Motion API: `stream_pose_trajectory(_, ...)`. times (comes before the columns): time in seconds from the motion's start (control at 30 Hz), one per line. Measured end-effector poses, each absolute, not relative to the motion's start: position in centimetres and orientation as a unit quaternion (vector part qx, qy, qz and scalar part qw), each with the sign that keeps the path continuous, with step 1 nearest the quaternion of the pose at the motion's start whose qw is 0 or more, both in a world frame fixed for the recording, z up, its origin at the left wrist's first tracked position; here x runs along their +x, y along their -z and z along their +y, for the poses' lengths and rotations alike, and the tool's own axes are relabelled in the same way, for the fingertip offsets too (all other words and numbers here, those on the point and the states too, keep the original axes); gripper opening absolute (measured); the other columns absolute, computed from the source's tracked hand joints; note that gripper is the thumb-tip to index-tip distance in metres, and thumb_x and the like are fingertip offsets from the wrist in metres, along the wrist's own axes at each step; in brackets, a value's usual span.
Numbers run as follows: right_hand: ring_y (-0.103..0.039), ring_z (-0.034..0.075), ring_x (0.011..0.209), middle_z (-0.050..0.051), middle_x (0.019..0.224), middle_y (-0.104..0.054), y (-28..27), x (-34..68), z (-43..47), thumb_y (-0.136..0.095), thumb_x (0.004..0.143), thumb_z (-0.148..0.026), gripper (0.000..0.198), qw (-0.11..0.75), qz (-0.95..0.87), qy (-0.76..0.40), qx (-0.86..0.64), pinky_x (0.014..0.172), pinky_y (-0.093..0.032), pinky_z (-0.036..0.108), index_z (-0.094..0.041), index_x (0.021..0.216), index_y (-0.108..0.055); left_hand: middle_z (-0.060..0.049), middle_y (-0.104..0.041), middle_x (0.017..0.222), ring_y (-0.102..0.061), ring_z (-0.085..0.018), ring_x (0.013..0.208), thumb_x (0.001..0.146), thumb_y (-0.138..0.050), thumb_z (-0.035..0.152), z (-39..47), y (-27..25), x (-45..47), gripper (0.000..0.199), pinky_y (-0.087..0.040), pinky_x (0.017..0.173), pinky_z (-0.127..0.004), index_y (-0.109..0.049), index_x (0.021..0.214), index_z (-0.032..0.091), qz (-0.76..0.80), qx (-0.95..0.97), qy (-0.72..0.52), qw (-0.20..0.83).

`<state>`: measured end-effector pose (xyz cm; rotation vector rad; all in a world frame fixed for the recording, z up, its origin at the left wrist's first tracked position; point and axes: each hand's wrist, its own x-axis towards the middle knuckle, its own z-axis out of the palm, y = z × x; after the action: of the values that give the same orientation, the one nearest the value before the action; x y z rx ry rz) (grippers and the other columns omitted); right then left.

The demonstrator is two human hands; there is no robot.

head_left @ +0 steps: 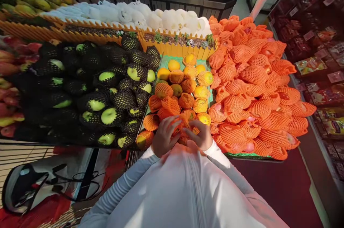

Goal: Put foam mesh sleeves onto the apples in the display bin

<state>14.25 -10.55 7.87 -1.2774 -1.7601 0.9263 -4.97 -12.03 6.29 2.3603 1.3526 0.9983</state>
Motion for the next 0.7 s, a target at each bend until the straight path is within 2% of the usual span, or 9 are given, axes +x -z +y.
stream_pose_trajectory(0.1,-0.054,0.015,0.067,0.000,0.070,-0.060,-7.3,14.8,-11.3,-0.071,0.083,-0.042,0.025,0.389,-0.681,-0.349,-0.514,0.064,-0.043,0.030,-0.020,0.077,-0.064,-0.010,-0.066,0.120,-0.056,-0.024,0.118,0.093,-0.054,0.019,-11.6,-6.1,-5.4,0.019,-0.048,0.103,-0.042,-0.061,0.110,0.021,0.447,0.819,-0.336,0.130)
stream_pose_trajectory(0.17,-0.052,0.014,0.067,-0.001,0.069,-0.058,-7.0,15.4,-11.5,-0.070,0.084,-0.039,0.023,0.414,-0.649,-0.340,-0.540,0.066,-0.042,0.030,-0.019,0.076,-0.062,-0.009,-0.067,0.116,-0.057,-0.024,0.115,0.091,-0.055,0.018,-11.3,-6.2,-5.9,0.013,-0.049,0.101,-0.042,-0.061,0.103,0.021,0.438,0.821,-0.343,0.126)
stream_pose_trajectory(0.33,-0.046,0.013,0.066,-0.003,0.069,-0.049,-6.4,16.0,-12.8,-0.065,0.086,-0.039,0.022,0.499,-0.500,-0.363,-0.608,0.066,-0.039,0.028,-0.020,0.078,-0.060,-0.009,-0.067,0.114,-0.060,-0.023,0.112,0.092,-0.056,0.022,-10.8,-6.4,-6.5,0.006,-0.051,0.099,-0.041,-0.059,0.097,0.021,0.425,0.825,-0.346,0.138)
stream_pose_trajectory(0.5,-0.061,0.019,0.091,0.004,0.090,-0.065,-6.3,16.8,-15.4,-0.063,0.077,-0.023,0.023,0.641,-0.396,-0.308,-0.581,0.083,-0.046,0.034,-0.021,0.064,-0.044,-0.010,-0.067,0.116,-0.062,-0.022,0.114,0.094,-0.057,0.025,-11.1,-6.0,-7.1,0.012,-0.052,0.099,-0.039,-0.060,0.104,0.020,0.389,0.841,-0.335,0.174)
stream_pose_trajectory(0.57,-0.061,0.015,0.073,0.000,0.078,-0.065,-6.9,18.2,-17.1,-0.062,0.073,-0.017,0.029,0.677,-0.364,-0.327,-0.551,0.069,-0.048,0.030,-0.023,0.063,-0.035,-0.010,-0.068,0.116,-0.063,-0.022,0.114,0.094,-0.056,0.024,-11.8,-6.1,-8.3,0.013,-0.051,0.099,-0.037,-0.061,0.105,0.020,0.356,0.850,-0.323,0.215)
stream_pose_trajectory(0.6,-0.053,0.012,0.057,-0.004,0.064,-0.059,-7.2,19.2,-18.2,-0.062,0.073,-0.017,0.031,0.669,-0.350,-0.368,-0.542,0.056,-0.043,0.025,-0.024,0.065,-0.033,-0.010,-0.069,0.114,-0.063,-0.021,0.112,0.094,-0.055,0.025,-12.3,-6.2,-9.2,0.013,-0.052,0.098,-0.035,-0.062,0.104,0.019,0.342,0.850,-0.314,0.249)
stream_pose_trajectory(0.63,-0.042,0.009,0.045,-0.008,0.056,-0.052,-7.5,20.2,-19.4,-0.062,0.074,-0.018,0.030,0.642,-0.342,-0.426,-0.538,0.046,-0.033,0.022,-0.025,0.069,-0.033,-0.009,-0.070,0.109,-0.065,-0.019,0.106,0.095,-0.054,0.026,-13.0,-6.3,-10.3,0.013,-0.053,0.094,-0.032,-0.062,0.102,0.019,0.336,0.845,-0.297,0.290)
stream_pose_trajectory(0.7,-0.033,0.007,0.040,-0.008,0.054,-0.050,-7.7,21.9,-22.3,-0.064,0.077,-0.027,0.020,0.503,-0.372,-0.560,-0.544,0.040,-0.024,0.019,-0.025,0.079,-0.044,-0.007,-0.070,0.094,-0.066,-0.017,0.089,0.095,-0.051,0.034,-14.9,-6.4,-12.9,0.020,-0.054,0.080,-0.028,-0.063,0.094,0.018,0.351,0.823,-0.239,0.378)
